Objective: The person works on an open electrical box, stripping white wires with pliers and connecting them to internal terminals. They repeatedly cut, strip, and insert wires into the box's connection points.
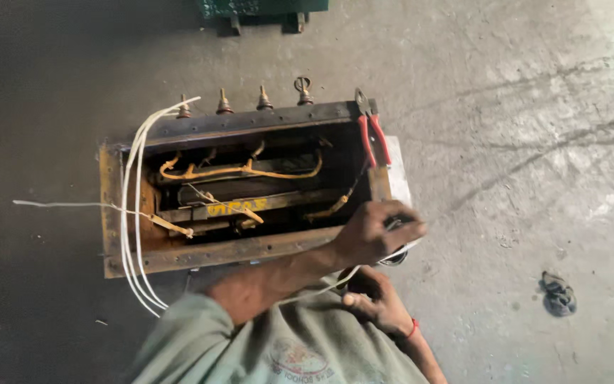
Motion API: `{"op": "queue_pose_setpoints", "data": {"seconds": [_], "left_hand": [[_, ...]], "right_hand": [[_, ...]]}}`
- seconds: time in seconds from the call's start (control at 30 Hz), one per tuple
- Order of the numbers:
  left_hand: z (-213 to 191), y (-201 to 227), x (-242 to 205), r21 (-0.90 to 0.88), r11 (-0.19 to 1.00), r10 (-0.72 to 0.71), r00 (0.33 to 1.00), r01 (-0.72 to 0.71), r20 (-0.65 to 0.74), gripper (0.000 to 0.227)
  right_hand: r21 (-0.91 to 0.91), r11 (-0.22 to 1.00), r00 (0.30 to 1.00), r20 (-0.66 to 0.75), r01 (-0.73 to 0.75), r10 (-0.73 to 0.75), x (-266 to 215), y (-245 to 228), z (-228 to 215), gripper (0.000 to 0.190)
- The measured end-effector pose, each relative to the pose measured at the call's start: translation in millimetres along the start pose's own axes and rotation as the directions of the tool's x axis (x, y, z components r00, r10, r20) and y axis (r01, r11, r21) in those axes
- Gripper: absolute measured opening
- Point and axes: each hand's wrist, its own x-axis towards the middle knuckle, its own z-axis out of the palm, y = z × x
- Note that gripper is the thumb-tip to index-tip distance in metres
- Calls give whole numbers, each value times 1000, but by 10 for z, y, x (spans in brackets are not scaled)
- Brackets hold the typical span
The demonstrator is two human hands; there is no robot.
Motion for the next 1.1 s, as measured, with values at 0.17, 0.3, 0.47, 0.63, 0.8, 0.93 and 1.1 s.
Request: {"op": "queue_pose_setpoints", "data": {"seconds": [0.17, 0.3, 0.47, 0.63, 0.8, 0.93, 1.1], "left_hand": [[474, -143, 146, -66, 985, -149, 979, 160, 140, 38], [562, -472, 215, -135, 948, -256, 942, 288, 215, 45], [356, -904, -190, 236, 959, -186, 975, 155, 117, 37], [291, -893, -969, 303, 902, -354, 928, 306, 117, 28], [355, -630, -1206, -5, 1000, 29, 999, -30, -29, 24], [465, -408, -1119, -492, 871, -24, 999, 8, -27, 29], [492, -226, -1145, -368, 929, -2, 995, -34, -99, 34]], "right_hand": [[63, 987, 989, 21, 148, -149, -288, -196, -131, 33], [283, 892, 934, -45, 352, -355, -643, -225, -261, 33], [782, 450, 883, -262, 431, -390, -1016, -180, -317, 31], [749, 520, 856, -514, 412, 63, -752, -219, -491, 33], [721, 581, 855, -513, 379, 78, -745, -141, -433, 35], [814, 465, 901, -427, 349, 72, -748, -44, -377, 31], [801, 465, 883, -462, 377, 80, -672, 66, -429, 31]]}}
